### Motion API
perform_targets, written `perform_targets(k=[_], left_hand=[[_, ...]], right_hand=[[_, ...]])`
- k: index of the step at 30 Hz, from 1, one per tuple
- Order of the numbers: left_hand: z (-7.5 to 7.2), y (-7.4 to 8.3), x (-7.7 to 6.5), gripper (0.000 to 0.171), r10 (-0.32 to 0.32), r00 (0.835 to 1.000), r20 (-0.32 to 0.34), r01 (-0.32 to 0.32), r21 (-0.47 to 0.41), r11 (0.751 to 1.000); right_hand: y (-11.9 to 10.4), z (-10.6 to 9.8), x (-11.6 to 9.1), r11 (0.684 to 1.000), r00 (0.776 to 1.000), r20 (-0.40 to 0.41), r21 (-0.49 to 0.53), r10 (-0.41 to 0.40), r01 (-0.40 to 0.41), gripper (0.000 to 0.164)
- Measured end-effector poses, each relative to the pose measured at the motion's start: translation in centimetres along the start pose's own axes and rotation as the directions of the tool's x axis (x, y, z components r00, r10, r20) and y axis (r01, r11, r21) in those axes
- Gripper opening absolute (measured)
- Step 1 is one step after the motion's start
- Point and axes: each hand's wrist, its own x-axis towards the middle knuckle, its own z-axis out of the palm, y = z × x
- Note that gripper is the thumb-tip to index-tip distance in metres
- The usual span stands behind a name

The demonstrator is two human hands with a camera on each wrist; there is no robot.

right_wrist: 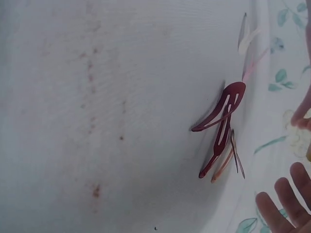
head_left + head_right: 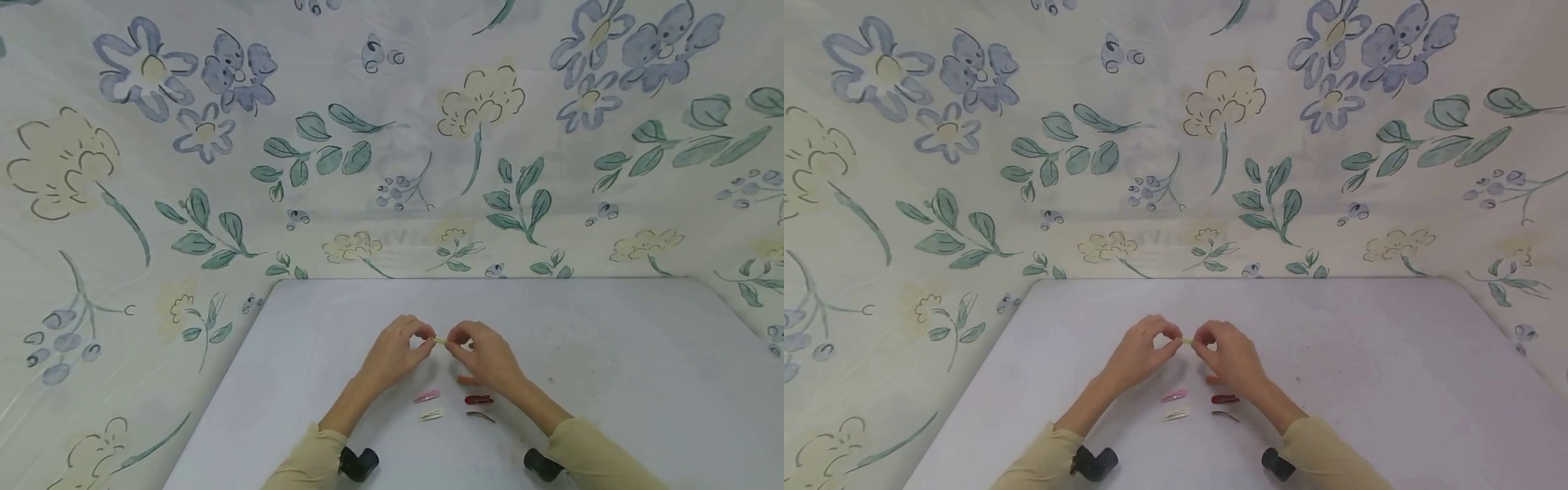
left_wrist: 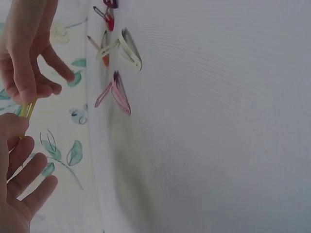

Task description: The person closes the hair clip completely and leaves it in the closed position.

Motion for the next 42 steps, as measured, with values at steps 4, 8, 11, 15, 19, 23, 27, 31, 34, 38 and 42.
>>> perform_targets(k=[4, 8, 11, 15, 19, 23, 27, 31, 34, 38, 42], left_hand=[[0.2, 0.0, 0.2, 0.005, -0.001, 1.0, -0.031, 0.001, -0.029, 1.0], [0.5, 0.1, 0.3, 0.006, 0.017, 0.998, -0.067, -0.02, -0.044, 0.999], [0.8, 0.2, 0.4, 0.007, 0.02, 0.995, -0.102, -0.027, -0.067, 0.997], [1.3, 0.4, 0.5, 0.007, -0.001, 0.988, -0.154, -0.019, -0.125, 0.992], [2.1, 0.5, 0.7, 0.007, -0.012, 0.979, -0.204, -0.025, -0.177, 0.984], [2.7, 0.6, 1.1, 0.006, -0.013, 0.97, -0.244, -0.039, -0.206, 0.978], [3.0, 0.7, 1.4, 0.006, -0.029, 0.963, -0.268, -0.034, -0.227, 0.973], [3.2, 0.9, 1.8, 0.004, -0.043, 0.957, -0.285, -0.025, -0.232, 0.972], [3.4, 0.9, 1.9, 0.004, -0.055, 0.952, -0.302, -0.019, -0.236, 0.972], [3.7, 1.0, 2.1, 0.005, -0.049, 0.944, -0.326, -0.027, -0.225, 0.974], [4.1, 1.1, 2.3, 0.007, -0.022, 0.939, -0.342, -0.052, -0.206, 0.977]], right_hand=[[0.2, 0.0, 0.0, 0.999, 1.0, -0.01, 0.028, 0.022, -0.022, 0.011], [0.5, 0.0, 0.0, 0.998, 0.999, -0.024, 0.053, 0.023, -0.022, 0.012], [0.7, 0.0, -0.1, 0.998, 0.999, -0.05, 0.068, 0.013, -0.01, 0.013], [1.0, 0.1, -0.1, 0.997, 0.996, -0.093, 0.076, -0.002, 0.009, 0.013], [1.2, 0.1, 0.0, 0.996, 0.99, -0.142, 0.083, -0.001, 0.013, 0.014], [1.3, 0.1, 0.1, 0.993, 0.981, -0.195, 0.113, 0.007, 0.015, 0.014], [1.2, 0.2, 0.1, 0.981, 0.97, -0.243, 0.191, 0.009, 0.038, 0.013], [1.3, 0.4, 0.3, 0.967, 0.959, -0.283, 0.25, 0.018, 0.055, 0.013], [1.4, 0.7, 0.4, 0.961, 0.953, -0.303, 0.268, 0.025, 0.06, 0.013], [1.6, 1.0, 0.5, 0.955, 0.945, -0.326, 0.289, 0.034, 0.065, 0.013], [1.8, 1.0, 0.3, 0.953, 0.935, -0.353, 0.296, 0.043, 0.069, 0.013]])
